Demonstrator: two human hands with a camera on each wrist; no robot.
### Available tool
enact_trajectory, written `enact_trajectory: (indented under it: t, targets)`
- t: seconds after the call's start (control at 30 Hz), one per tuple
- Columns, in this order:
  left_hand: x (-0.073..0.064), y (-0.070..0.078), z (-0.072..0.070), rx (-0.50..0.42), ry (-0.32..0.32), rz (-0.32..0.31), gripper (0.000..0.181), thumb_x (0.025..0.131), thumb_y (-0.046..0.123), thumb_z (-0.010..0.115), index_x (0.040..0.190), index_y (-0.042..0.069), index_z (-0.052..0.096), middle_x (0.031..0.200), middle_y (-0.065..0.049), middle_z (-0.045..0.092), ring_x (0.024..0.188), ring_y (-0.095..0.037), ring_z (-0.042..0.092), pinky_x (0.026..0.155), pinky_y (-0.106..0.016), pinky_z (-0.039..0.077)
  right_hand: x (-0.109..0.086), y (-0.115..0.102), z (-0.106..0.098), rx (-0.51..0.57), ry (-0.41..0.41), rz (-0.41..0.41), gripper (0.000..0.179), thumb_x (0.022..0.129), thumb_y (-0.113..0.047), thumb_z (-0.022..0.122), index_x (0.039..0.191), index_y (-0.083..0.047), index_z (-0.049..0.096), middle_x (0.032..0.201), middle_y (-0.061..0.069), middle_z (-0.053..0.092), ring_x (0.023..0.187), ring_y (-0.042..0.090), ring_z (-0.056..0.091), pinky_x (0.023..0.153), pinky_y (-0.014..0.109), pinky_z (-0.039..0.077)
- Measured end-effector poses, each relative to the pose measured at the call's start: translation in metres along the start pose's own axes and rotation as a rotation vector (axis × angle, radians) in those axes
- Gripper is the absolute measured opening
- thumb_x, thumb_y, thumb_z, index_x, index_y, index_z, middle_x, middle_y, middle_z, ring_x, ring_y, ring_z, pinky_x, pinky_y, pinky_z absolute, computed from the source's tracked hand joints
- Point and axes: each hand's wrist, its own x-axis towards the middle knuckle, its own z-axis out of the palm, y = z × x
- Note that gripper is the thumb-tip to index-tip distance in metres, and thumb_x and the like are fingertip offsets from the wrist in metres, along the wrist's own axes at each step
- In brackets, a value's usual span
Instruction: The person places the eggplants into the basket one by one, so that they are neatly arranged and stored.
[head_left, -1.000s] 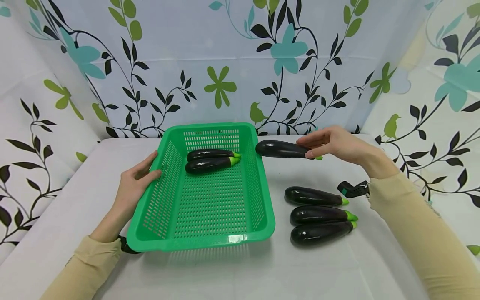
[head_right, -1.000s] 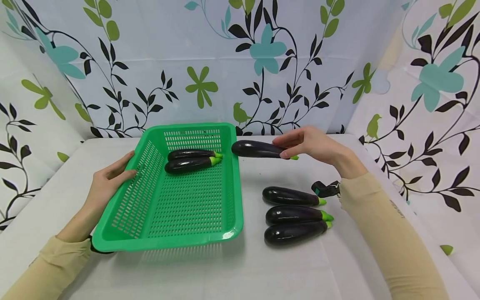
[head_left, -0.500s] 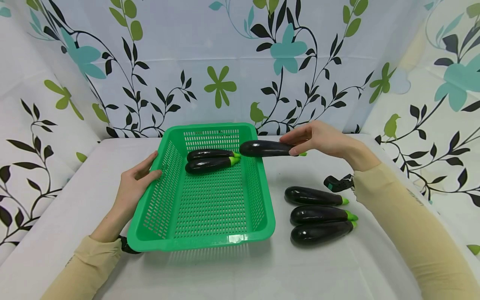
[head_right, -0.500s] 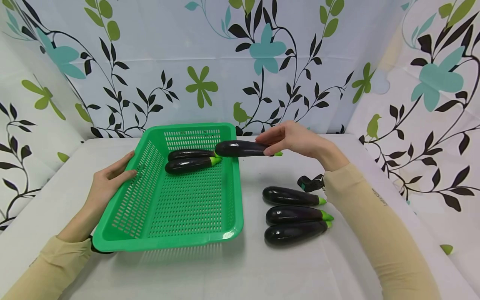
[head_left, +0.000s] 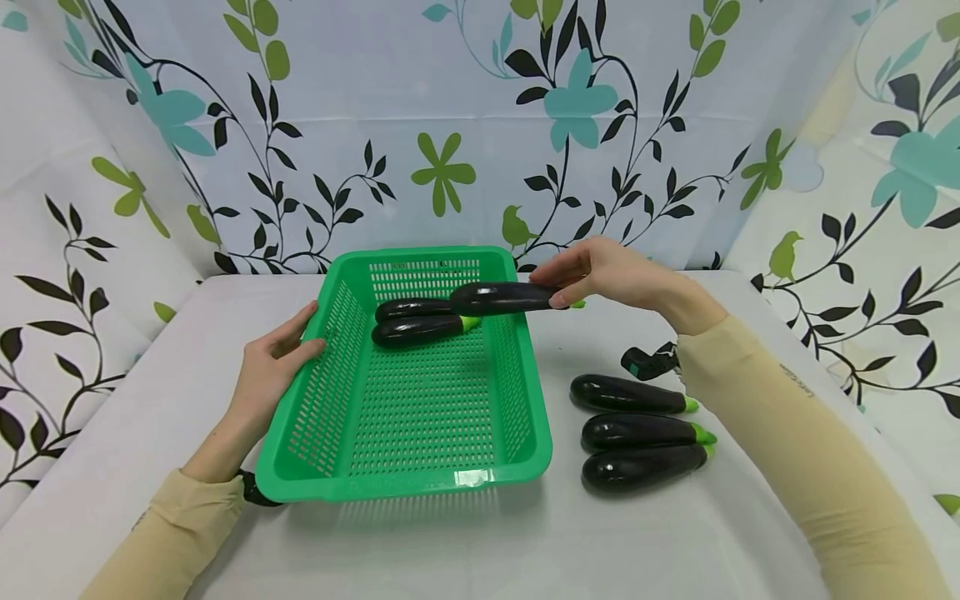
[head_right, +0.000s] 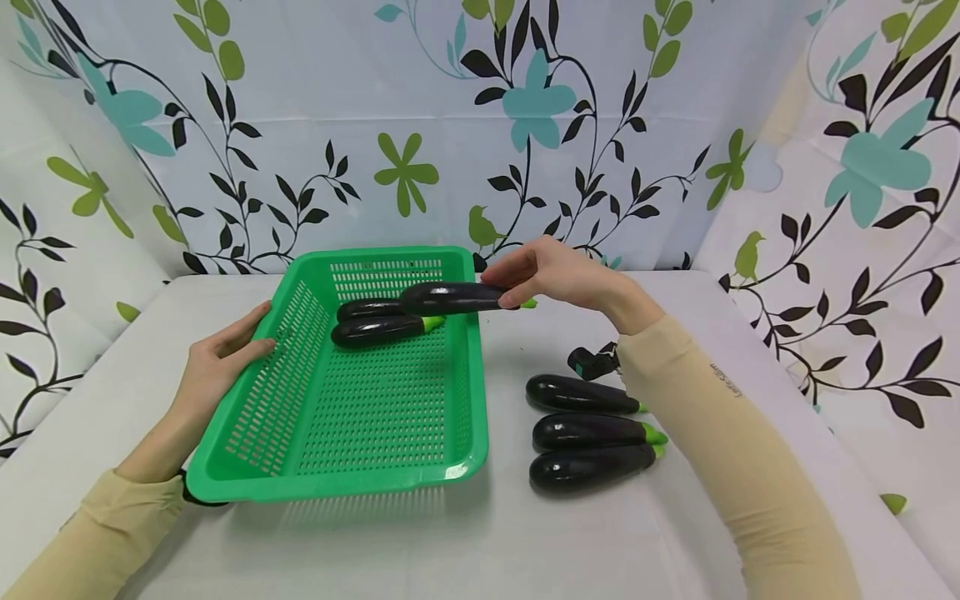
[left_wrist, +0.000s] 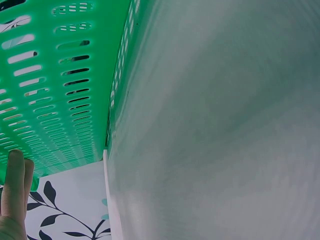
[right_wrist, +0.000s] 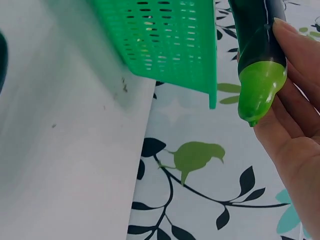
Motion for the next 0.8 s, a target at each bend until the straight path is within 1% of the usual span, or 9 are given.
enact_trajectory:
  t: [0.17,0.37,0.6,0.7,0.8]
  targets:
    - [0.0,0.0,0.0,0.001,-0.007,-0.003,0.057,0.094,0.03,0.058,0.146,0.021,0.036,0.142,-0.02,0.041,0.099,0.008,0.055,0.071,-0.016,0.052,0.01,-0.011,0.005,0.019,-0.019,-0.029,0.043,0.079,-0.011,0.075,0.121,-0.011,0.065,0.114,0.006,0.067,0.104,0.02,0.063,0.095,0.039,0.045]
    - [0.001,0.001,0.0,0.005,-0.005,-0.007,0.056,0.094,0.029,0.057,0.146,0.021,0.036,0.142,-0.02,0.041,0.1,0.008,0.054,0.071,-0.016,0.052,0.026,-0.022,0.014,0.052,-0.046,-0.054,0.043,0.081,-0.008,0.073,0.122,-0.008,0.063,0.117,0.007,0.065,0.108,0.02,0.061,0.095,0.037,0.046]
    - [0.001,0.001,0.0,0.01,-0.006,-0.018,0.057,0.094,0.03,0.057,0.146,0.022,0.035,0.142,-0.021,0.041,0.098,0.009,0.055,0.071,-0.016,0.052,0.048,-0.039,0.027,0.074,-0.078,-0.083,0.044,0.081,-0.005,0.072,0.124,-0.006,0.061,0.122,0.005,0.062,0.111,0.017,0.058,0.094,0.034,0.047]
    - [0.001,0.001,0.0,0.01,-0.006,-0.02,0.057,0.094,0.031,0.057,0.146,0.022,0.035,0.142,-0.02,0.041,0.098,0.009,0.055,0.071,-0.016,0.052,0.058,-0.048,0.033,0.082,-0.099,-0.089,0.043,0.082,-0.006,0.071,0.124,-0.007,0.061,0.123,0.003,0.062,0.111,0.016,0.058,0.095,0.033,0.047]
    - [0.001,0.001,0.0,0.009,-0.004,-0.014,0.057,0.094,0.031,0.057,0.146,0.021,0.036,0.142,-0.02,0.041,0.099,0.009,0.054,0.072,-0.016,0.052,0.066,-0.059,0.04,0.076,-0.103,-0.081,0.043,0.082,-0.007,0.071,0.124,-0.007,0.062,0.121,0.002,0.063,0.109,0.015,0.059,0.095,0.032,0.047]
